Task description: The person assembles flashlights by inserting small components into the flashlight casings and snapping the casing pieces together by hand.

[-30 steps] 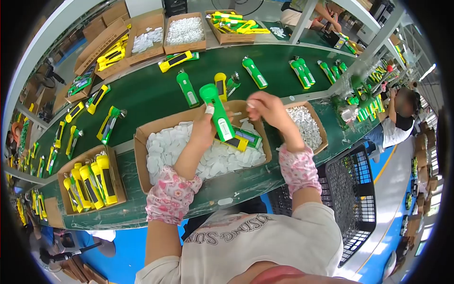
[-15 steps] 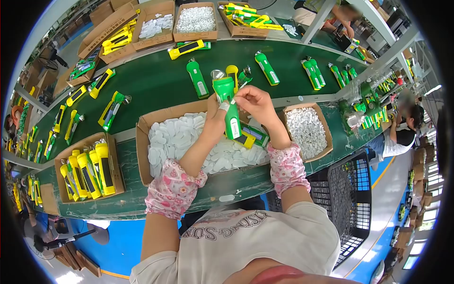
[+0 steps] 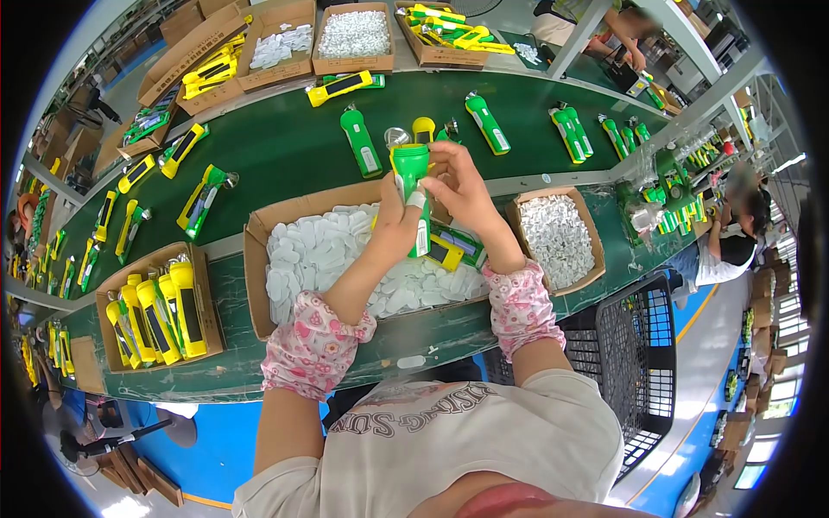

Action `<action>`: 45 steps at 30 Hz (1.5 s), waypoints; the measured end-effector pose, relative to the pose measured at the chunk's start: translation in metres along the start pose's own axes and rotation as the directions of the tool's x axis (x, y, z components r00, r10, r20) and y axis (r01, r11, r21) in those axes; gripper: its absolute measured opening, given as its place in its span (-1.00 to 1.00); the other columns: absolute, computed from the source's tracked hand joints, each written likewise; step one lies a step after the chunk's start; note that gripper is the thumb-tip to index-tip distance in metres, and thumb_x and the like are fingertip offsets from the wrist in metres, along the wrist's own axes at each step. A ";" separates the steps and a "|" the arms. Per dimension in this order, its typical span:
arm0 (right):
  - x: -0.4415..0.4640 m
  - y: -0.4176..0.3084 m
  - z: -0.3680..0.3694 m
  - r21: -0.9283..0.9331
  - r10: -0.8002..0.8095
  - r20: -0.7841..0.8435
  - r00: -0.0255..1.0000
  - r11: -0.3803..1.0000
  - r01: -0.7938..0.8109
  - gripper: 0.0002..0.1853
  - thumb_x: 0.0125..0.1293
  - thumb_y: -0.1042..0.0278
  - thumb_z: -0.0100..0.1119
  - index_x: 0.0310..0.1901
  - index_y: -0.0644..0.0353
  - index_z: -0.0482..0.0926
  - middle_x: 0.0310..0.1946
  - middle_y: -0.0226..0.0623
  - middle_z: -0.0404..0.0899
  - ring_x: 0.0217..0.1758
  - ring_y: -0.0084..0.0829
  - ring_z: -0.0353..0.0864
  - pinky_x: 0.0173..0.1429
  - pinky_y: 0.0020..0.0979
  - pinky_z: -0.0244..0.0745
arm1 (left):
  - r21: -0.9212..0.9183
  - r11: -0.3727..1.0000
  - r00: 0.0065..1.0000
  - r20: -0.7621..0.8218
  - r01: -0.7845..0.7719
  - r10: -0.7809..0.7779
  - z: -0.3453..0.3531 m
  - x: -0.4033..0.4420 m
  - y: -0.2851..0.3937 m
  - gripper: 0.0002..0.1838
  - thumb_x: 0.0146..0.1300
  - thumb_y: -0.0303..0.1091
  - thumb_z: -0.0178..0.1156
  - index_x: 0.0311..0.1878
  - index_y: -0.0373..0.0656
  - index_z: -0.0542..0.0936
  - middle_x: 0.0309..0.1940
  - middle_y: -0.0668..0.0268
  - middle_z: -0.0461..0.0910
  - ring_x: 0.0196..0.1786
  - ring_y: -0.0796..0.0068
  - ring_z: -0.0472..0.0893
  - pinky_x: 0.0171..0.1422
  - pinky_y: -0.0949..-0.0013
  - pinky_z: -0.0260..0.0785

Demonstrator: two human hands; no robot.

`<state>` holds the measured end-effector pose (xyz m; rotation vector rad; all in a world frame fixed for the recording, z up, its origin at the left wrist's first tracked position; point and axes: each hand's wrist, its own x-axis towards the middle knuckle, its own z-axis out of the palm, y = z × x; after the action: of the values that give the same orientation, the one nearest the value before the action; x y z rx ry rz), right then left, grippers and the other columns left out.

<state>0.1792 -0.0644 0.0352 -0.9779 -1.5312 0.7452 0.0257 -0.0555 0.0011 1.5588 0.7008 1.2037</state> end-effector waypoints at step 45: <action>0.044 0.139 -0.128 -0.874 0.407 -0.237 0.882 0.307 -0.377 -0.48 0.19 0.06 0.27 0.08 0.21 0.44 -0.04 0.13 0.54 -0.09 0.00 0.63 -0.05 -0.10 0.56 | 0.189 0.761 0.726 0.228 0.621 -0.649 -0.036 0.159 -0.028 -0.53 0.24 0.06 0.18 -0.01 -0.15 0.47 -0.35 0.22 0.57 -0.40 0.39 0.60 -0.38 0.31 0.49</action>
<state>0.3285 0.0321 -0.0415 -2.2680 -1.7346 0.1376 0.0493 0.1051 0.0303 1.3529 1.0100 0.4204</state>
